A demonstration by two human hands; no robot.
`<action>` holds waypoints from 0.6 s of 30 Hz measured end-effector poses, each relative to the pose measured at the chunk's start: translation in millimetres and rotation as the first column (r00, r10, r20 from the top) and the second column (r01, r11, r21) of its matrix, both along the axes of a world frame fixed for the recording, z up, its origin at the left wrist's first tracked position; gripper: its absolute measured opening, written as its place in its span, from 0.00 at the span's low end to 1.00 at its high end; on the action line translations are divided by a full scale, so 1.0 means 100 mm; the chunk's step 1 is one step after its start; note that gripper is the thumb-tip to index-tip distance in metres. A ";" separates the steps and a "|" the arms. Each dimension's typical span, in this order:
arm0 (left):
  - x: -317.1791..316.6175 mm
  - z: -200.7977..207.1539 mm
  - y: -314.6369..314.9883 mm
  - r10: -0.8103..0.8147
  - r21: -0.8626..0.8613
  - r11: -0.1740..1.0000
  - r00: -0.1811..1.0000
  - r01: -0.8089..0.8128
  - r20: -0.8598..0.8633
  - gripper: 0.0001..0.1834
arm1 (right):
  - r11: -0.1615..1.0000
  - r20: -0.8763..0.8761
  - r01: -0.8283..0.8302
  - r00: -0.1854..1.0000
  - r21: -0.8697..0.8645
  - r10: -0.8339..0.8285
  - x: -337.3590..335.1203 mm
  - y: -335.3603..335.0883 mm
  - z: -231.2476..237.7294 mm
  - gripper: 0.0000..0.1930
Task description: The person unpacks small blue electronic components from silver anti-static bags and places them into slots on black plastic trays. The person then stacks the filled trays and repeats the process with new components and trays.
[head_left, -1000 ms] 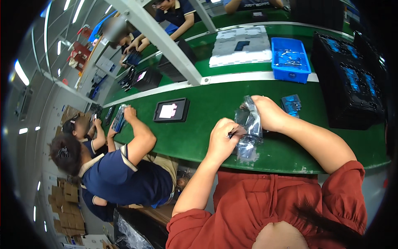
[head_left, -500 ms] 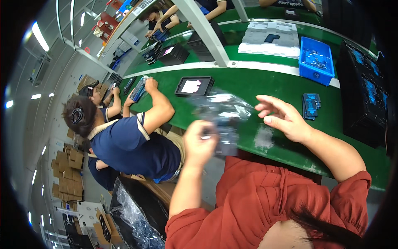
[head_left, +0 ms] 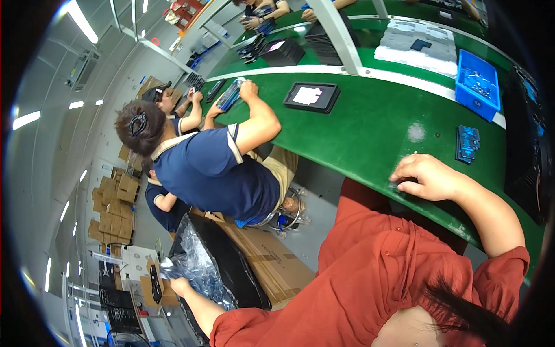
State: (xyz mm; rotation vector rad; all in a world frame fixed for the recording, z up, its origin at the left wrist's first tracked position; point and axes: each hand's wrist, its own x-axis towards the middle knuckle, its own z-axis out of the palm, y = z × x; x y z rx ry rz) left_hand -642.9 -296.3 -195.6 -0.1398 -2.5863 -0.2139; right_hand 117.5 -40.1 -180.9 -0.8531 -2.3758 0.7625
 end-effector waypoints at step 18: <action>3.00 0.72 2.74 -0.914 -0.044 -0.216 -0.218 0.975 -0.343 0.06 | 0.826 0.082 0.236 0.944 0.511 -0.320 0.44 -0.66 0.94 0.08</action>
